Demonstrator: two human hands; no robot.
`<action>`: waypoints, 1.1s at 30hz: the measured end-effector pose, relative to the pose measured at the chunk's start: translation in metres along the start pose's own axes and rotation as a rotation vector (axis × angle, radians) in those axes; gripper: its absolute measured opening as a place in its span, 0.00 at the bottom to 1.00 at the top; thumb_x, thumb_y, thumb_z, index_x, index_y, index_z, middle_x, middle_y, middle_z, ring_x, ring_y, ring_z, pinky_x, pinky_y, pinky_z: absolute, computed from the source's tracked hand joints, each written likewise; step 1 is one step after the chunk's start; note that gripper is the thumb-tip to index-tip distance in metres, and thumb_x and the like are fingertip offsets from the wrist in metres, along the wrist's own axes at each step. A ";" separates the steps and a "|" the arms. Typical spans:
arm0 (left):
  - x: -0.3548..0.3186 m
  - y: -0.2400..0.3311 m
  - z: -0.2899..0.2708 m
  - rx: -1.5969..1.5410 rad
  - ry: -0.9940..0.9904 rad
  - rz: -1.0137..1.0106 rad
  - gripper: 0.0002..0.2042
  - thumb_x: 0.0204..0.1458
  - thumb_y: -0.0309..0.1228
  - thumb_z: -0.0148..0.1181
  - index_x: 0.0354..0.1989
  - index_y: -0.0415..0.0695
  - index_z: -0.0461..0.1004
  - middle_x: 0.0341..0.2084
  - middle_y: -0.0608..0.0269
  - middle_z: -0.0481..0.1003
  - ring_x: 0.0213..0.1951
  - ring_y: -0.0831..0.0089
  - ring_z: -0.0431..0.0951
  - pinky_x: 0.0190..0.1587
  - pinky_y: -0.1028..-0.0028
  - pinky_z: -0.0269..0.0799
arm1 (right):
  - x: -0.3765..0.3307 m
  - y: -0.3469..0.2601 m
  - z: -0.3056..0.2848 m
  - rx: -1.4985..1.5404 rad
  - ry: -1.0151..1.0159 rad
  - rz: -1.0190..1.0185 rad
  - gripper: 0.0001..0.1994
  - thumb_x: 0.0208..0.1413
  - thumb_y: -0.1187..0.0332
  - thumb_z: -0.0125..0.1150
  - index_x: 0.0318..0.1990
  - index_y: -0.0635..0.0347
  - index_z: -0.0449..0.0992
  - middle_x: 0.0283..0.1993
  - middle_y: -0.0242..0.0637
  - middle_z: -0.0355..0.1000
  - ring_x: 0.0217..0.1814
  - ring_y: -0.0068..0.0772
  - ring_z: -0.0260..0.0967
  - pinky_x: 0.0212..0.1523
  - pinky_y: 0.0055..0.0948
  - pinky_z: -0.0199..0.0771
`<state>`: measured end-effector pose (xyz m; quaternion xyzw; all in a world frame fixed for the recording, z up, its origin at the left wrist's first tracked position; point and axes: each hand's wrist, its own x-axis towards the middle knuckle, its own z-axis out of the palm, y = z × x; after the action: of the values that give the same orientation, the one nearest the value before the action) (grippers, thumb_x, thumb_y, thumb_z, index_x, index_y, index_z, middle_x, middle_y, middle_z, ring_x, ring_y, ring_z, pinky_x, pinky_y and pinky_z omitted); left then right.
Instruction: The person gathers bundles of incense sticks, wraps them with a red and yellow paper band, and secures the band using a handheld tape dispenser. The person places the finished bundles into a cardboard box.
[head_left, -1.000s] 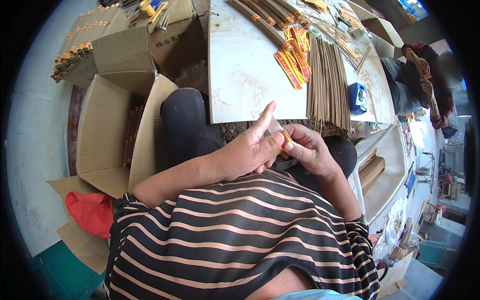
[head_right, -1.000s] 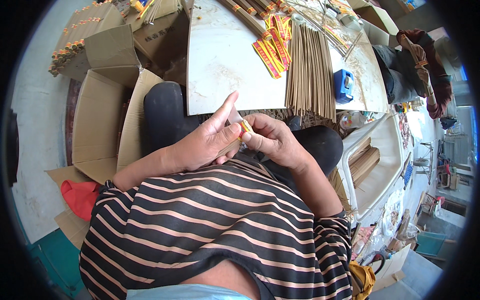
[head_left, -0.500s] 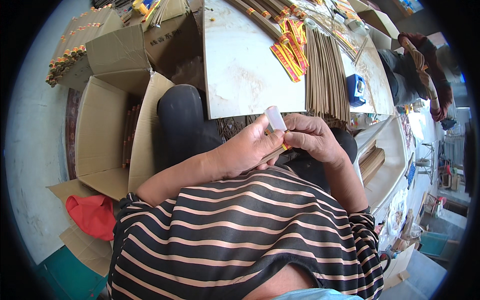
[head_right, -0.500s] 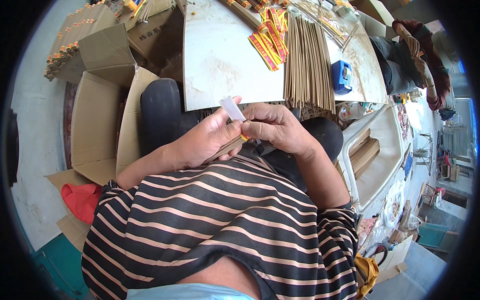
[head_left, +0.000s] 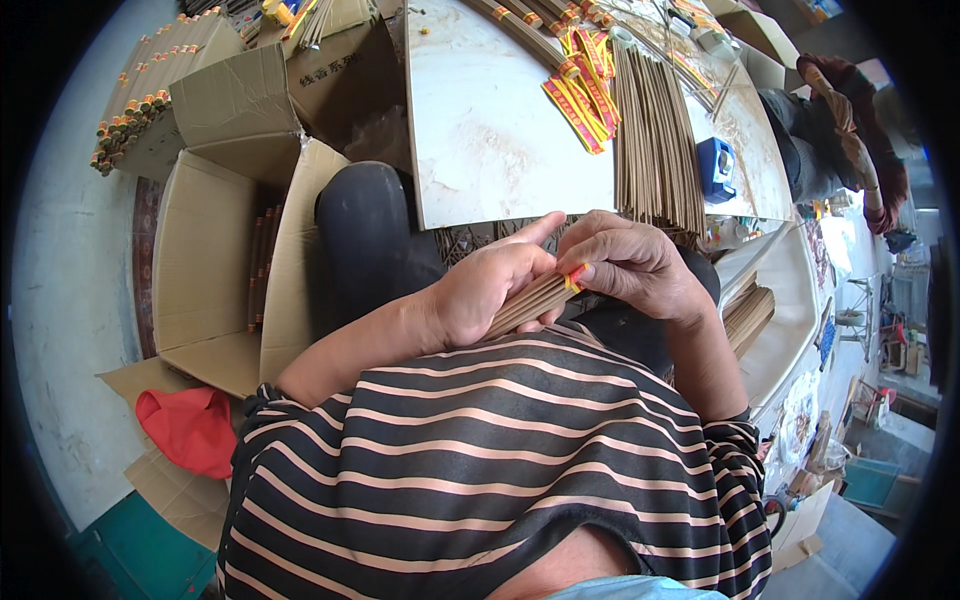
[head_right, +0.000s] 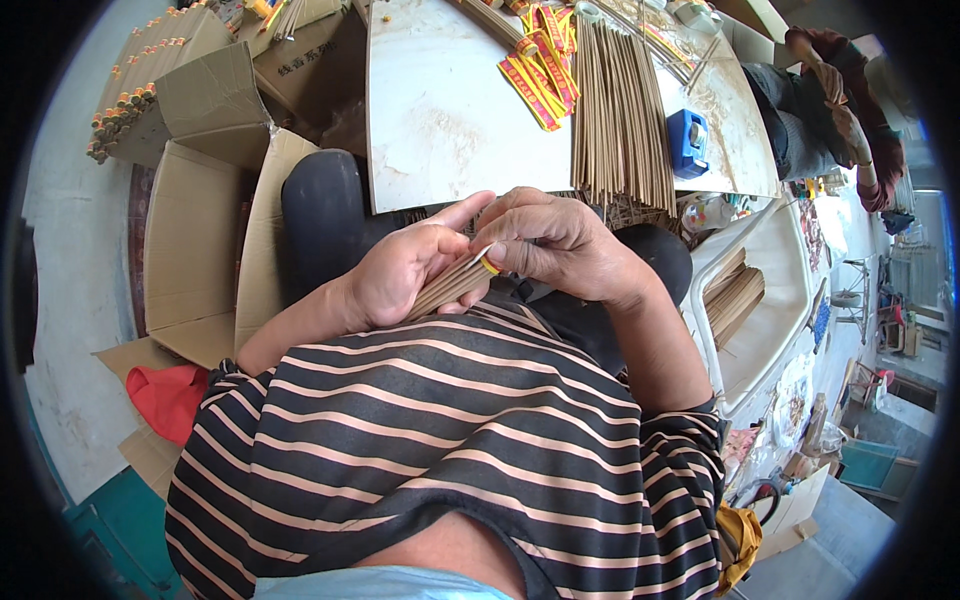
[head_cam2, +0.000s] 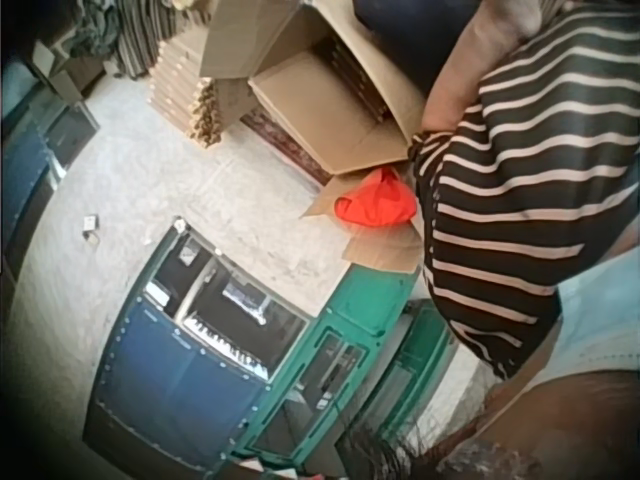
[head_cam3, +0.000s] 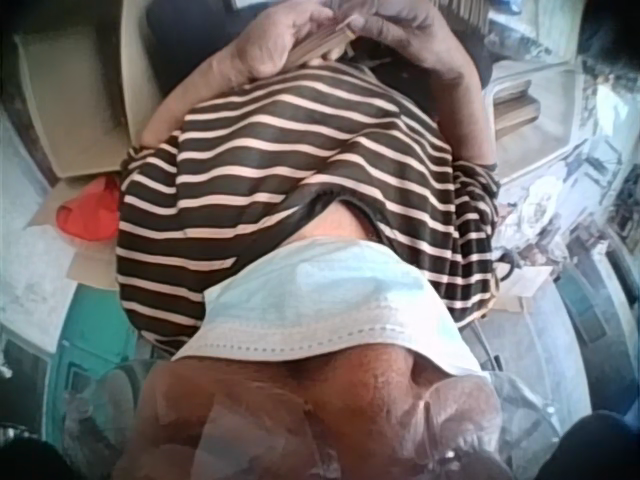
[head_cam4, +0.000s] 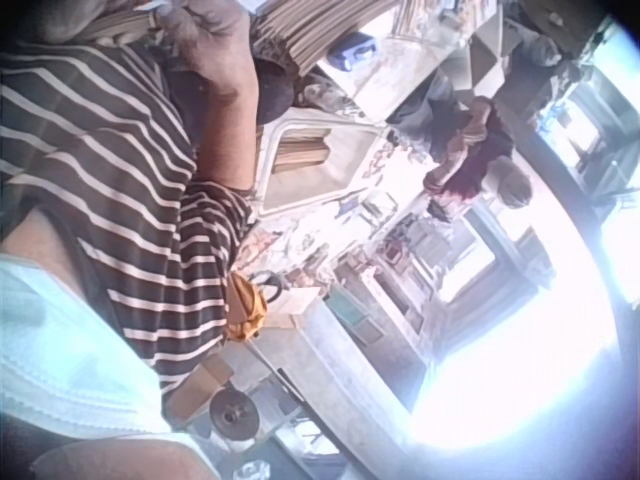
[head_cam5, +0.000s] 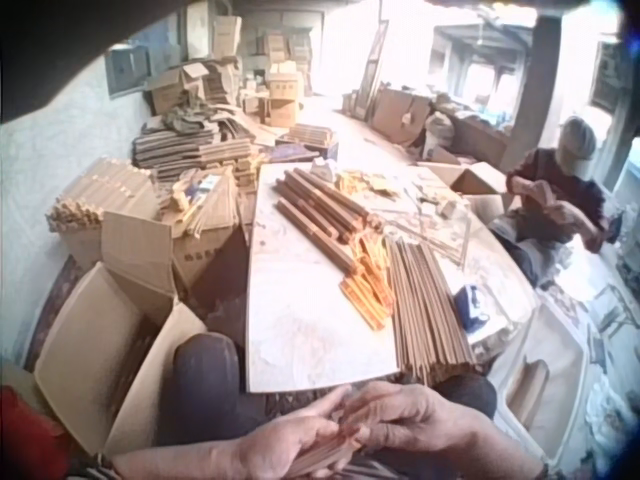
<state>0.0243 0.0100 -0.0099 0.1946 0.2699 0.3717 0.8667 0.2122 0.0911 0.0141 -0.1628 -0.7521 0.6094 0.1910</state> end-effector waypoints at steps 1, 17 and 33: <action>0.001 -0.002 -0.002 0.001 0.002 0.004 0.27 0.58 0.31 0.29 0.66 0.42 0.32 0.29 0.55 0.68 0.26 0.74 0.69 0.24 0.81 0.65 | 0.000 0.000 -0.001 -0.002 -0.012 -0.015 0.08 0.51 0.69 0.60 0.35 0.64 0.77 0.36 0.39 0.71 0.39 0.32 0.66 0.41 0.28 0.67; 0.000 0.003 0.011 0.084 -0.033 0.148 0.21 0.59 0.38 0.46 0.57 0.40 0.55 0.23 0.64 0.67 0.20 0.82 0.66 0.18 0.85 0.63 | 0.007 0.007 -0.008 0.406 -0.061 -0.078 0.15 0.51 0.56 0.59 0.31 0.62 0.77 0.42 0.42 0.66 0.47 0.35 0.63 0.51 0.33 0.61; -0.016 0.011 0.014 0.473 0.228 0.294 0.16 0.60 0.40 0.43 0.46 0.41 0.58 0.20 0.67 0.65 0.18 0.87 0.62 0.18 0.88 0.59 | 0.002 0.010 0.038 0.221 0.373 0.177 0.12 0.56 0.62 0.56 0.29 0.63 0.71 0.22 0.25 0.64 0.25 0.15 0.58 0.25 0.17 0.62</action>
<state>0.0181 0.0033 0.0122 0.3850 0.4134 0.4393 0.6985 0.1917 0.0614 -0.0027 -0.3158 -0.6152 0.6619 0.2892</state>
